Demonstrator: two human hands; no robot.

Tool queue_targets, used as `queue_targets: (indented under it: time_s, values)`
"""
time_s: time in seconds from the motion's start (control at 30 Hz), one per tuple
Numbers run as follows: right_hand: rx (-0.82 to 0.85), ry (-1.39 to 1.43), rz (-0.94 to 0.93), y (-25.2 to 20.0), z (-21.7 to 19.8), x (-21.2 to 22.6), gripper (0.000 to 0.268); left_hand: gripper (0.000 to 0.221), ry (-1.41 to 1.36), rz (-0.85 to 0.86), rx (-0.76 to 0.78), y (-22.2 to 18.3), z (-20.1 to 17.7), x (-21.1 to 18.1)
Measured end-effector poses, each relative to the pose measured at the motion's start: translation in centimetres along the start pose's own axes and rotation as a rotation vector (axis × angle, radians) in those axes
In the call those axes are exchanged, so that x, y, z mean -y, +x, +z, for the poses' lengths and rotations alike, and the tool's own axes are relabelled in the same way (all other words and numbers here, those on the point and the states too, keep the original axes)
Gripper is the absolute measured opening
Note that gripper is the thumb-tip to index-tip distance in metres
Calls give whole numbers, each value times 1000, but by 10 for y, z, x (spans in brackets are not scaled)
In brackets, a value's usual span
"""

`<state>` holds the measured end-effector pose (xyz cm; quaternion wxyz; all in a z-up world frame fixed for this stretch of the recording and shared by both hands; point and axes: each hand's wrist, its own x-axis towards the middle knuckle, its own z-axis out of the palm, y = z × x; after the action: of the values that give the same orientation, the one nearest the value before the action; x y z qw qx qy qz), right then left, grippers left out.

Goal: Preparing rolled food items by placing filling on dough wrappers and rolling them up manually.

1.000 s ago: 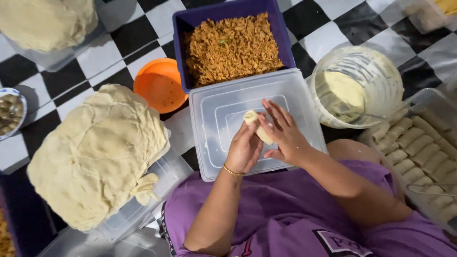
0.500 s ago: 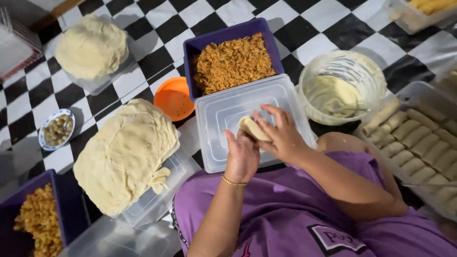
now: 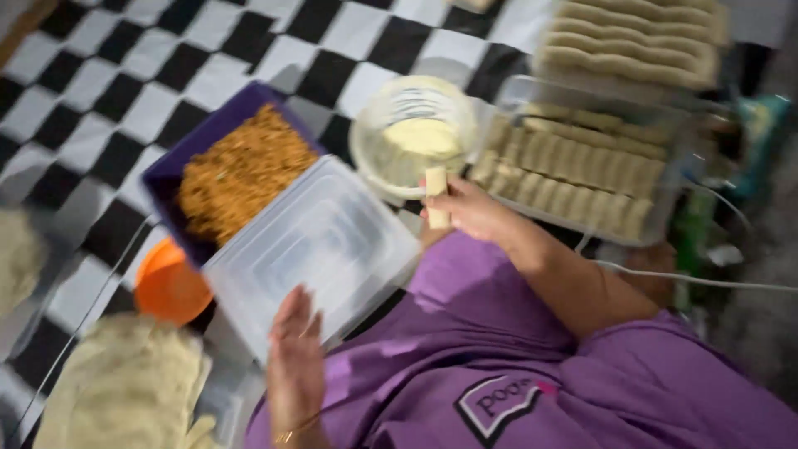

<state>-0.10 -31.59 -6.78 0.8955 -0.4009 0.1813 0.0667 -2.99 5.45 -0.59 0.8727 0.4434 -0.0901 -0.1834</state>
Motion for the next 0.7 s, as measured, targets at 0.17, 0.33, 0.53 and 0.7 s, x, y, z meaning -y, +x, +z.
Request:
queue_targets:
  time_s: [0.17, 0.33, 0.53, 0.7]
  values:
    - [-712, -1022, -74, -12, -122, 50, 22, 39, 216, -289, -757, -17, -28, -25]
    - [-789, -905, 224, -48, -116, 77, 58, 43, 122, -4, -508, -64, -188, 20]
    - [-753, -459, 24, 22, -200, 5, 17, 51, 240, -2, -570, -68, -160, 8]
    - [-987, -786, 78, 46, -215, 0, 19, 68, 223, -45, -627, -77, -159, 3]
